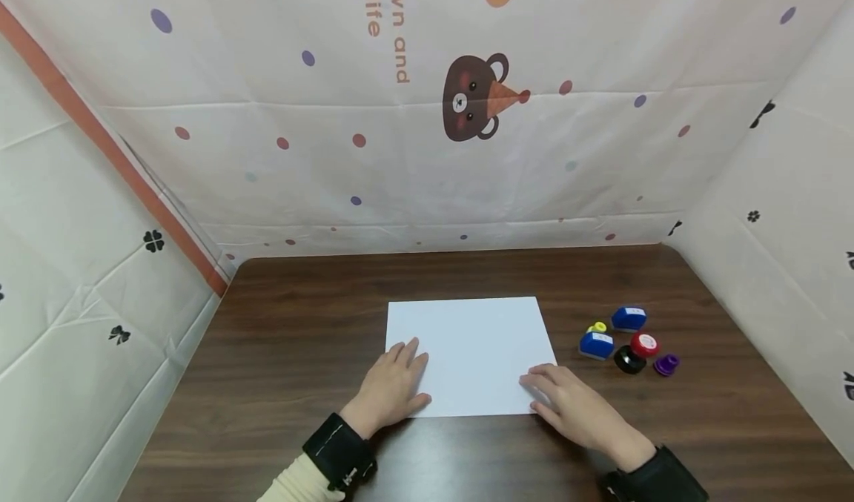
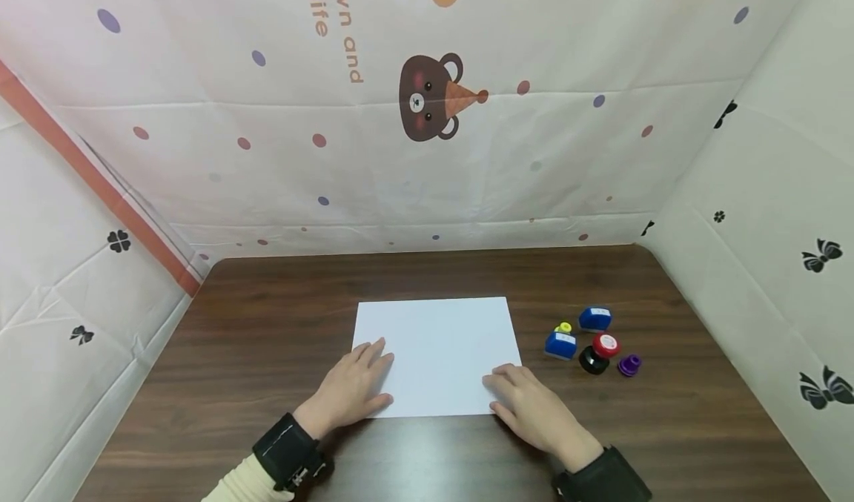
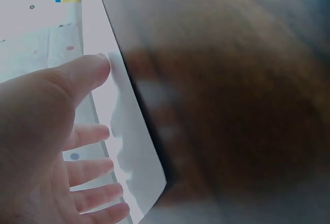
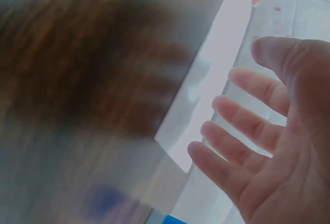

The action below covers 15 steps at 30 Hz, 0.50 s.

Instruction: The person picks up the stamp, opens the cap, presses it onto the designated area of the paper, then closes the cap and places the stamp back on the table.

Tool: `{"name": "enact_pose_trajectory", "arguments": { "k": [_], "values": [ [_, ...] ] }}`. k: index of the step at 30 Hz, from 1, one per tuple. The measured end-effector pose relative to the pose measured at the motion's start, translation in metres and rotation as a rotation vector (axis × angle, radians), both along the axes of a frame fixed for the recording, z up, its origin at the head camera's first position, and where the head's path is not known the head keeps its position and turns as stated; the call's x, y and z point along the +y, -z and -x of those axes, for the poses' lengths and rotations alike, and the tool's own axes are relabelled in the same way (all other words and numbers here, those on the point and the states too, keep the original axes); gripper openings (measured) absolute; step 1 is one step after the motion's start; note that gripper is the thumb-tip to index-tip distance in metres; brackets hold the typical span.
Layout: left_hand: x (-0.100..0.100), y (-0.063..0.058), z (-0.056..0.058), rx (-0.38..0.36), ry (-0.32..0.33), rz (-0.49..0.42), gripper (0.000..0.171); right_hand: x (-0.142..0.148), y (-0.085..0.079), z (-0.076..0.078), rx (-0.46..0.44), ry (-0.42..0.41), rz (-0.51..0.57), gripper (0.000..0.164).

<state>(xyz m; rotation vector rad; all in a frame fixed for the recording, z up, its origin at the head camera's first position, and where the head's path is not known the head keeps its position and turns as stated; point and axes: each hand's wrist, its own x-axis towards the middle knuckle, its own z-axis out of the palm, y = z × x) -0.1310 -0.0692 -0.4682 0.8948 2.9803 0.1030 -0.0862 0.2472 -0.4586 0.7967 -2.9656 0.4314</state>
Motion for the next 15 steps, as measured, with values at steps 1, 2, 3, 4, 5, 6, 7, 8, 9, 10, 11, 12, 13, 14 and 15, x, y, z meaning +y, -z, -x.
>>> {"name": "enact_pose_trajectory", "arguments": {
  "k": [1, 2, 3, 4, 5, 6, 7, 8, 9, 10, 11, 12, 13, 14, 15],
  "values": [
    [0.0, 0.0, -0.001, 0.01, 0.003, -0.006, 0.066, 0.0, -0.001, 0.0, 0.014, 0.001, -0.005, 0.035],
    [0.0, -0.001, -0.001, 0.021, 0.005, -0.011, 0.066, 0.0, -0.003, 0.0, 0.03, 0.004, -0.007, 0.035],
    [-0.001, -0.001, -0.001, 0.031, 0.006, -0.017, 0.066, 0.0, -0.005, 0.0, 0.043, 0.011, -0.007, 0.036],
    [-0.002, -0.002, -0.002, 0.041, 0.007, -0.022, 0.066, 0.0, -0.007, 0.0, 0.058, 0.021, -0.006, 0.036],
    [-0.002, -0.002, -0.002, 0.055, 0.011, -0.029, 0.066, 0.001, -0.009, 0.0, 0.074, 0.032, -0.005, 0.037],
    [-0.003, -0.003, -0.003, 0.067, 0.014, -0.035, 0.065, 0.002, -0.011, 0.0, 0.092, 0.044, -0.004, 0.038],
    [-0.004, -0.004, -0.003, 0.078, 0.018, -0.04, 0.065, 0.004, -0.012, 0.001, 0.116, 0.054, -0.005, 0.038],
    [-0.004, -0.004, -0.003, 0.088, 0.021, -0.048, 0.064, 0.006, -0.014, 0.002, 0.144, 0.062, -0.001, 0.039],
    [-0.005, -0.005, -0.004, 0.095, 0.023, -0.059, 0.064, 0.008, -0.015, 0.003, 0.173, 0.067, 0.004, 0.039],
    [-0.006, -0.006, -0.005, 0.104, 0.024, -0.068, 0.064, 0.01, -0.016, 0.005, 0.205, 0.07, 0.01, 0.038],
    [-0.007, -0.007, -0.006, 0.114, 0.025, -0.078, 0.063, 0.012, -0.017, 0.007, 0.234, 0.073, 0.014, 0.038],
    [-0.008, -0.008, -0.007, 0.117, 0.021, -0.087, 0.063, 0.015, -0.018, 0.008, 0.265, 0.077, 0.013, 0.036],
    [-0.009, -0.008, -0.008, 0.119, 0.017, -0.096, 0.063, 0.017, -0.019, 0.01, 0.295, 0.081, 0.011, 0.036],
    [-0.01, -0.009, -0.009, 0.119, 0.011, -0.106, 0.064, 0.02, -0.02, 0.012, 0.319, 0.086, 0.009, 0.037],
    [-0.01, -0.009, -0.01, 0.119, 0.004, -0.115, 0.064, 0.023, -0.021, 0.013, 0.342, 0.091, 0.009, 0.036]
  ]
}}
